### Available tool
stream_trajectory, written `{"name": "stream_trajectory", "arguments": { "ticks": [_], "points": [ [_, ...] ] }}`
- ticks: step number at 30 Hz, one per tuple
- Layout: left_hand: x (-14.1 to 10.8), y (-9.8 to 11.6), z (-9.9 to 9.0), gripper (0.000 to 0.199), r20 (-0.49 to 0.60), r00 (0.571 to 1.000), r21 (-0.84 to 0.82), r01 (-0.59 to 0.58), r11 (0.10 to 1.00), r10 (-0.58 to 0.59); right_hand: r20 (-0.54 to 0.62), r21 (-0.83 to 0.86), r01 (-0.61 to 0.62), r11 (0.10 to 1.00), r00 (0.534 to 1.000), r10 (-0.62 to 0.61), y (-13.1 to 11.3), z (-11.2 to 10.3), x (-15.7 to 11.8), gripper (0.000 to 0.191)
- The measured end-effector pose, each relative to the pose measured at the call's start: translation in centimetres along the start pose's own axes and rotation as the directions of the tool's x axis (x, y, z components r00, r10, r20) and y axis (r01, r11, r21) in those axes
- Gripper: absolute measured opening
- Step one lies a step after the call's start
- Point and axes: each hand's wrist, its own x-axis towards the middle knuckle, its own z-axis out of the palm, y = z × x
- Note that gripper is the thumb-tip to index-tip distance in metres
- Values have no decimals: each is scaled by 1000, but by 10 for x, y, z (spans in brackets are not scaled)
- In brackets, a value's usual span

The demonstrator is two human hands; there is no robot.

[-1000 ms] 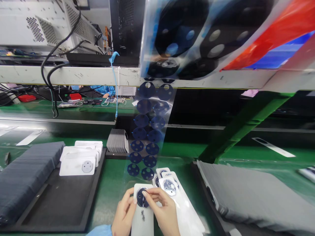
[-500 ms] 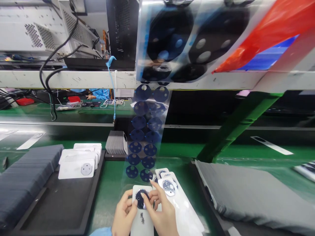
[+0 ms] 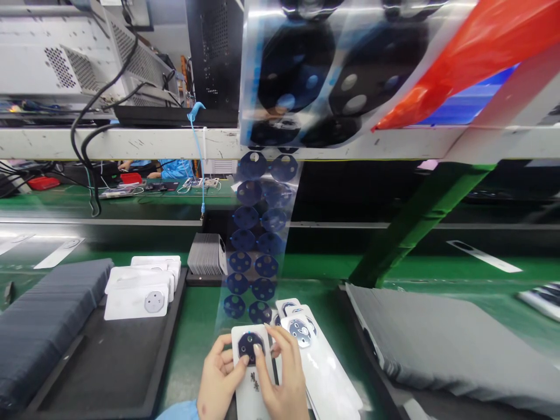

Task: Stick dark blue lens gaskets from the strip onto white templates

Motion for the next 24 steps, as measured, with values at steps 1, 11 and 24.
{"name": "stream_trajectory", "arguments": {
  "ticks": [1, 11, 24],
  "points": [
    [1, 0, -1, 45, -11, 1000, 1, 1, 1000, -1, -6, 8, -6, 1000, 1000, 6, 1, -1, 1, 30],
    [3, 0, -2, 51, -21, 999, -37, -33, 999, 32, 156, 59, -171, 983, 975, 160, -2, 0, 2, 41],
    [0, 0, -3, 45, 96, 993, -141, -50, 989, 64, 295, 318, -433, 843, 891, 346, 1, 0, 3, 44]
  ]
}}
